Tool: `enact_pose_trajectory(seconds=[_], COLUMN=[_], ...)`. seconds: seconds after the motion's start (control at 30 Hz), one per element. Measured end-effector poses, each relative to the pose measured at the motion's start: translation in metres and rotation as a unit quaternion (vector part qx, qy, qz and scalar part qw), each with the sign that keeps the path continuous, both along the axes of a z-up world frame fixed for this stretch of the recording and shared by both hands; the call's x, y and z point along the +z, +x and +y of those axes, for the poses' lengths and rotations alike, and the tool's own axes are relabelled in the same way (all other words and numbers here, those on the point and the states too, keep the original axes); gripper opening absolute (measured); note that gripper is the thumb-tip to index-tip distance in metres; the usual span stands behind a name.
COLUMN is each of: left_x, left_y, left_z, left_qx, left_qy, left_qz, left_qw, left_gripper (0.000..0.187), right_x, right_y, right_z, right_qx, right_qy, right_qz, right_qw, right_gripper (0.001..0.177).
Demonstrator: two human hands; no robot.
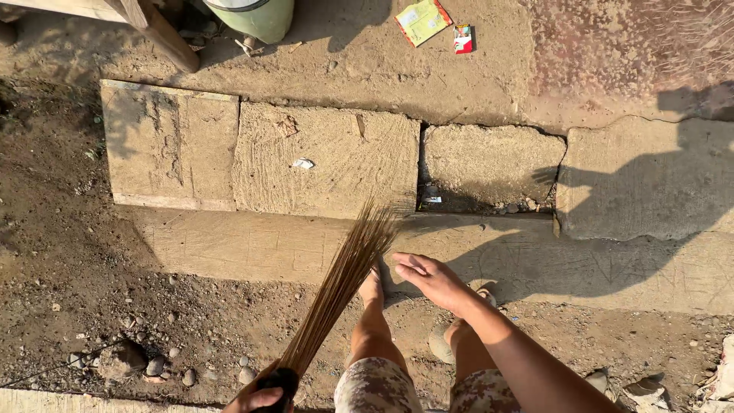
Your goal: The person sweeps a concrete pavement area outdoors using a broom made of sticks.
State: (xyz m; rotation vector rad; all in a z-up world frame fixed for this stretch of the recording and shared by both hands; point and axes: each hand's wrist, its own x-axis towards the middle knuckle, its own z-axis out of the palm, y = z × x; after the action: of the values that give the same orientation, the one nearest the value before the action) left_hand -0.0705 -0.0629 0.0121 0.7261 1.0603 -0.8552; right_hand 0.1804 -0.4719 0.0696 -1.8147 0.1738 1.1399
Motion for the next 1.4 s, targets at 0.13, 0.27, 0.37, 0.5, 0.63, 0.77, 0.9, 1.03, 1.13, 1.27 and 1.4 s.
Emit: enact_pose_trajectory(seconds=[0.13, 0.27, 0.37, 0.5, 0.63, 0.77, 0.9, 1.03, 1.13, 1.27, 1.4], left_x=[0.004, -0.012, -0.012, 0.022, 0.033, 0.009, 0.002, 0.037, 0.046, 0.025, 0.003], left_y=[0.022, 0.118, 0.117, 0.042, -0.002, 0.06, 0.101, 0.009, -0.022, 0.033, 0.116], left_z=[-0.02, -0.156, -0.267, -0.3, -0.312, -0.384, -0.49, -0.453, -0.41, -0.39, -0.41], left_qx=[0.075, 0.127, -0.005, 0.07, 0.183, 0.318, 0.126, 0.126, 0.22, 0.353, 0.179], left_qy=[0.208, 0.203, 0.075, 0.087, 0.234, 0.231, 0.014, 0.012, 0.146, 0.218, 0.17], left_qz=[0.085, 0.126, 0.122, 0.095, 0.121, 0.128, 0.161, 0.079, 0.063, 0.106, 0.127], left_qw=[0.972, 0.963, 0.99, 0.989, 0.947, 0.91, 0.979, 0.989, 0.962, 0.904, 0.961], left_gripper=[0.092, 0.067, 0.071, 0.079, 0.08, 0.052, 0.058, 0.087, 0.093, 0.074, 0.063], right_x=[0.003, 0.01, 0.014, 0.012, 0.009, -0.001, -0.018, -0.018, -0.008, -0.004, -0.012], right_y=[0.01, 0.02, 0.031, 0.044, 0.045, 0.039, 0.029, 0.032, 0.041, 0.046, 0.04], right_z=[-0.035, -0.09, -0.139, -0.214, -0.262, -0.278, -0.279, -0.278, -0.28, -0.285, -0.293], right_qx=[0.024, 0.06, 0.061, 0.099, 0.124, 0.126, 0.159, 0.161, 0.167, 0.173, 0.172], right_qy=[-0.036, -0.064, -0.088, -0.066, -0.071, -0.081, -0.045, -0.026, -0.023, -0.024, -0.009], right_qz=[0.027, 0.059, 0.094, 0.037, 0.024, 0.047, 0.034, 0.043, 0.043, 0.035, 0.041], right_qw=[0.999, 0.994, 0.99, 0.992, 0.989, 0.988, 0.986, 0.986, 0.985, 0.984, 0.984], right_gripper=[0.06, 0.06, 0.059, 0.057, 0.055, 0.056, 0.057, 0.056, 0.054, 0.053, 0.053])
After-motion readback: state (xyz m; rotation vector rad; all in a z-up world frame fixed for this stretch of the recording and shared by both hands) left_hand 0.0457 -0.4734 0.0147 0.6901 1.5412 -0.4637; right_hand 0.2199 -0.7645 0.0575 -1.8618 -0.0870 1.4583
